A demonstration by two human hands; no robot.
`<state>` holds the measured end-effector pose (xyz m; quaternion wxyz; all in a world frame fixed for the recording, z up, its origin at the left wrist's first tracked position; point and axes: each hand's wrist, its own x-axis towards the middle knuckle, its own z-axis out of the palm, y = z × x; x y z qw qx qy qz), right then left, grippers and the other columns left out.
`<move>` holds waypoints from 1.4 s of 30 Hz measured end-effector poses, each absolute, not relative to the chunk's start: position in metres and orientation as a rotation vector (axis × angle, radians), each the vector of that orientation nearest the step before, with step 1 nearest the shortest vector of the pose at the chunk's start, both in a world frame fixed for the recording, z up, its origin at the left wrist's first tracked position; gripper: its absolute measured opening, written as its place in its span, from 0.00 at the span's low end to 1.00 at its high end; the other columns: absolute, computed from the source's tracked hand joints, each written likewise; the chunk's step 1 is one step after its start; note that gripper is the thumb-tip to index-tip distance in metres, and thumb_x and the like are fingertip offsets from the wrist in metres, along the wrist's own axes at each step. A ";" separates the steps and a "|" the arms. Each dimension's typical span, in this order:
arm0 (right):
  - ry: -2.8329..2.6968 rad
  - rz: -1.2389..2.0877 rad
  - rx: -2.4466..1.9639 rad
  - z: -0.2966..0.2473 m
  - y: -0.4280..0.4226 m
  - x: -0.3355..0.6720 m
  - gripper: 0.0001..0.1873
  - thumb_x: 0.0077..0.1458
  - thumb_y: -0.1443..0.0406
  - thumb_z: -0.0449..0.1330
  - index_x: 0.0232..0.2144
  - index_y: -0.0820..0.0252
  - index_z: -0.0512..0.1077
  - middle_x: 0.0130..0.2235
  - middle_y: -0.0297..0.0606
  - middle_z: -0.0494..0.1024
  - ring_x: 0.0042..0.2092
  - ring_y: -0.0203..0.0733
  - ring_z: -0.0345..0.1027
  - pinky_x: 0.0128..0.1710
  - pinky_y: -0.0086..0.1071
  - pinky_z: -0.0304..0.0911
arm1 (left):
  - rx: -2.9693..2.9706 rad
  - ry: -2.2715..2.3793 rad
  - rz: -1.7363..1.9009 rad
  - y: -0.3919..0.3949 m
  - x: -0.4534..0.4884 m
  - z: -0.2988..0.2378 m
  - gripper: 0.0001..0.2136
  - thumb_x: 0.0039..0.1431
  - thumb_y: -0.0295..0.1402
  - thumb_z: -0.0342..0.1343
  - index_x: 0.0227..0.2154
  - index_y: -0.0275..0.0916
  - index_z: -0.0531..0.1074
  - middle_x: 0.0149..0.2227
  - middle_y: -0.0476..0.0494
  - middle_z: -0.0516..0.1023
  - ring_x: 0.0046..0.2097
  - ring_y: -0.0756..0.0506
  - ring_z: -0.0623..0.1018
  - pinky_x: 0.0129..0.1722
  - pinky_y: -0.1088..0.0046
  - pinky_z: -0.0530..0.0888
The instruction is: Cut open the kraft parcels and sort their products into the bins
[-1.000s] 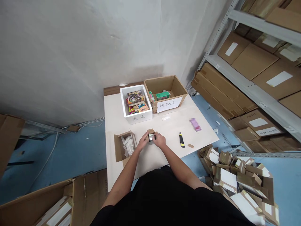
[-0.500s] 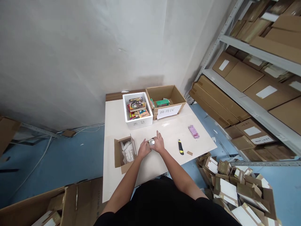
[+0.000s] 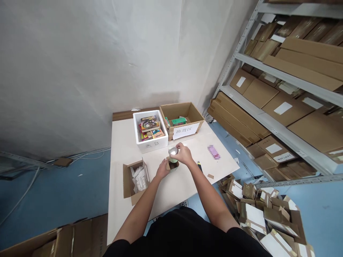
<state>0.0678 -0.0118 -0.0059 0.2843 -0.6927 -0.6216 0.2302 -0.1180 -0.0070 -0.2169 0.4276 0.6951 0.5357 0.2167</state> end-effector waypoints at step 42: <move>-1.335 1.397 -0.897 0.008 -0.033 0.124 0.68 0.50 0.52 0.76 0.78 0.45 0.36 0.53 0.41 0.76 0.50 0.48 0.75 0.54 0.45 0.70 | 1.389 0.850 1.132 0.029 -0.059 0.065 0.61 0.51 0.45 0.75 0.77 0.51 0.36 0.59 0.39 0.78 0.55 0.42 0.81 0.53 0.66 0.79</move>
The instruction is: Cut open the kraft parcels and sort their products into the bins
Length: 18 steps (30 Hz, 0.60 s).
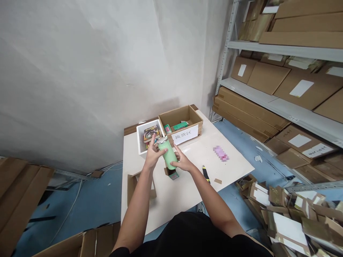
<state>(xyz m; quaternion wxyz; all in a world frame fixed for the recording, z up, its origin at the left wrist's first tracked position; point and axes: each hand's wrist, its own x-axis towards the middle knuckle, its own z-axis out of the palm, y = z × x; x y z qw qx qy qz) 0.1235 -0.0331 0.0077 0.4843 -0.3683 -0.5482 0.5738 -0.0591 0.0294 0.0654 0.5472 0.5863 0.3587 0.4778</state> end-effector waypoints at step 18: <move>-1.364 1.207 -1.050 0.012 -0.040 0.145 0.76 0.40 0.57 0.80 0.78 0.42 0.36 0.57 0.43 0.73 0.52 0.50 0.73 0.52 0.43 0.71 | 1.374 1.003 1.194 0.020 -0.026 0.072 0.64 0.49 0.44 0.77 0.77 0.52 0.34 0.61 0.37 0.77 0.59 0.39 0.79 0.58 0.59 0.77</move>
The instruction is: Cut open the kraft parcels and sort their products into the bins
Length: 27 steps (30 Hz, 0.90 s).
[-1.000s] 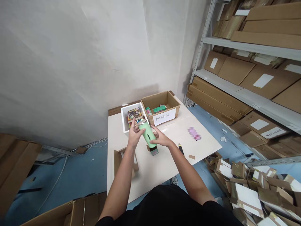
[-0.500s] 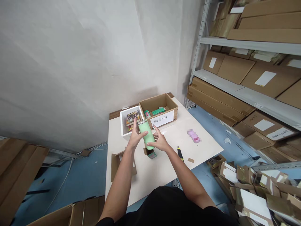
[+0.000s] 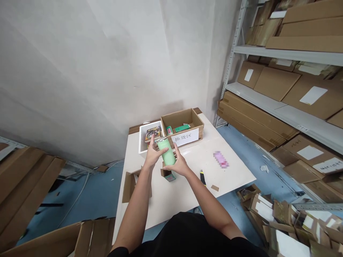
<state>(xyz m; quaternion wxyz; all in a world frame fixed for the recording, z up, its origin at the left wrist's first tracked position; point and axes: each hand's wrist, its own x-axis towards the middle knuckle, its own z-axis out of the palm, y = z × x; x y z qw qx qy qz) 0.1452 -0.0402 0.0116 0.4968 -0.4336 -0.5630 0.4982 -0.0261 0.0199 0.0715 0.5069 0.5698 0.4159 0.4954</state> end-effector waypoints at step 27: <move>-1.388 1.249 -1.190 -0.016 -0.049 0.126 0.73 0.43 0.61 0.77 0.77 0.37 0.33 0.55 0.41 0.72 0.47 0.47 0.74 0.49 0.44 0.73 | 1.445 1.136 1.161 0.008 -0.047 0.048 0.45 0.50 0.42 0.74 0.70 0.47 0.62 0.53 0.41 0.81 0.55 0.40 0.79 0.56 0.62 0.76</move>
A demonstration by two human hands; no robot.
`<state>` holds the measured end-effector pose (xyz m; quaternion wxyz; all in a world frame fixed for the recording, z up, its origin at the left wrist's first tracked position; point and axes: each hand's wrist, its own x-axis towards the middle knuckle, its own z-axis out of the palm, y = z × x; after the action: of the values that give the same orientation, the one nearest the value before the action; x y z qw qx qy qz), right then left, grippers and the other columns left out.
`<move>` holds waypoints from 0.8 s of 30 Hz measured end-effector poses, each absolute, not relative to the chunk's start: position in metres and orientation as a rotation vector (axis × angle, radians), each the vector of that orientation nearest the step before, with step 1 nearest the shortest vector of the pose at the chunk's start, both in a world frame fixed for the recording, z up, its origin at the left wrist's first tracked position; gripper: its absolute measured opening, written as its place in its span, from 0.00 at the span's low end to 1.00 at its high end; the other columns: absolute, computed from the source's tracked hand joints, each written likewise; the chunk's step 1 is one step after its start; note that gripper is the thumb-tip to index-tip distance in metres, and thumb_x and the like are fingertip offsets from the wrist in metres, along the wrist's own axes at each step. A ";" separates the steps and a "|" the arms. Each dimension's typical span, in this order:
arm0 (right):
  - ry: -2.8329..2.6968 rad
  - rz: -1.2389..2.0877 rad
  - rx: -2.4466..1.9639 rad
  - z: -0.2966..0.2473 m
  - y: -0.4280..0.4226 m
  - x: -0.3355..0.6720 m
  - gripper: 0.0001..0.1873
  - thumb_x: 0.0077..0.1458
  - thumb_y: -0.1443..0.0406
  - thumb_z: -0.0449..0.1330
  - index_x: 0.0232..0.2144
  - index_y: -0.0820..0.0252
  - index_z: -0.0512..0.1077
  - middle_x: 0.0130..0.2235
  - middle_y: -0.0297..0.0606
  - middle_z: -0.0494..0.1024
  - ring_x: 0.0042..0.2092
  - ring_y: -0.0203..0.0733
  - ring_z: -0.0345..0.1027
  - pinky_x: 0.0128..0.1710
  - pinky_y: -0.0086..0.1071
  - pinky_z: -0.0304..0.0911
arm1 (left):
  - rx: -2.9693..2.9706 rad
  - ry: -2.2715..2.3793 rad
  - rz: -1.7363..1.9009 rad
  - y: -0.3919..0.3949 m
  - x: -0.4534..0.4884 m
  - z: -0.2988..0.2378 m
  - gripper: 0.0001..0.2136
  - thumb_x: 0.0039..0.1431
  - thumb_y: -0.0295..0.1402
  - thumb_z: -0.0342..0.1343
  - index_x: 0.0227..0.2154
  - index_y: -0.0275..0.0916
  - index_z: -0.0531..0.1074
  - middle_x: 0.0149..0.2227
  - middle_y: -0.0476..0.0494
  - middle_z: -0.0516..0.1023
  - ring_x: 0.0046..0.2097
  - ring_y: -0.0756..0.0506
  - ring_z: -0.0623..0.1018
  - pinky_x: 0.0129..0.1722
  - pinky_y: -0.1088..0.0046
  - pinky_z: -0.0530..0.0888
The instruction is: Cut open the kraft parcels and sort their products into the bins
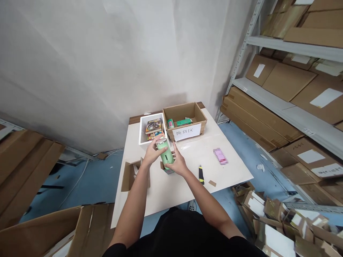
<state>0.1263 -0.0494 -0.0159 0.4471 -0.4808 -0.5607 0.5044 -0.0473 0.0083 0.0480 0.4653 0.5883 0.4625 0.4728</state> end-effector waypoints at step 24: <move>-1.154 1.141 -2.037 -0.181 -0.020 0.079 0.15 0.53 0.56 0.59 0.20 0.56 0.69 0.24 0.37 0.78 0.32 0.44 0.75 0.33 0.30 0.65 | 1.506 1.343 1.063 0.021 -0.110 -0.083 0.32 0.46 0.42 0.73 0.54 0.45 0.71 0.47 0.45 0.81 0.47 0.41 0.80 0.52 0.61 0.77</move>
<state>0.0789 -0.0198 -0.1806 0.2655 -0.7541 -0.4271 0.4223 -0.1099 0.0212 -0.0835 0.4172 0.6002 0.5351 0.4236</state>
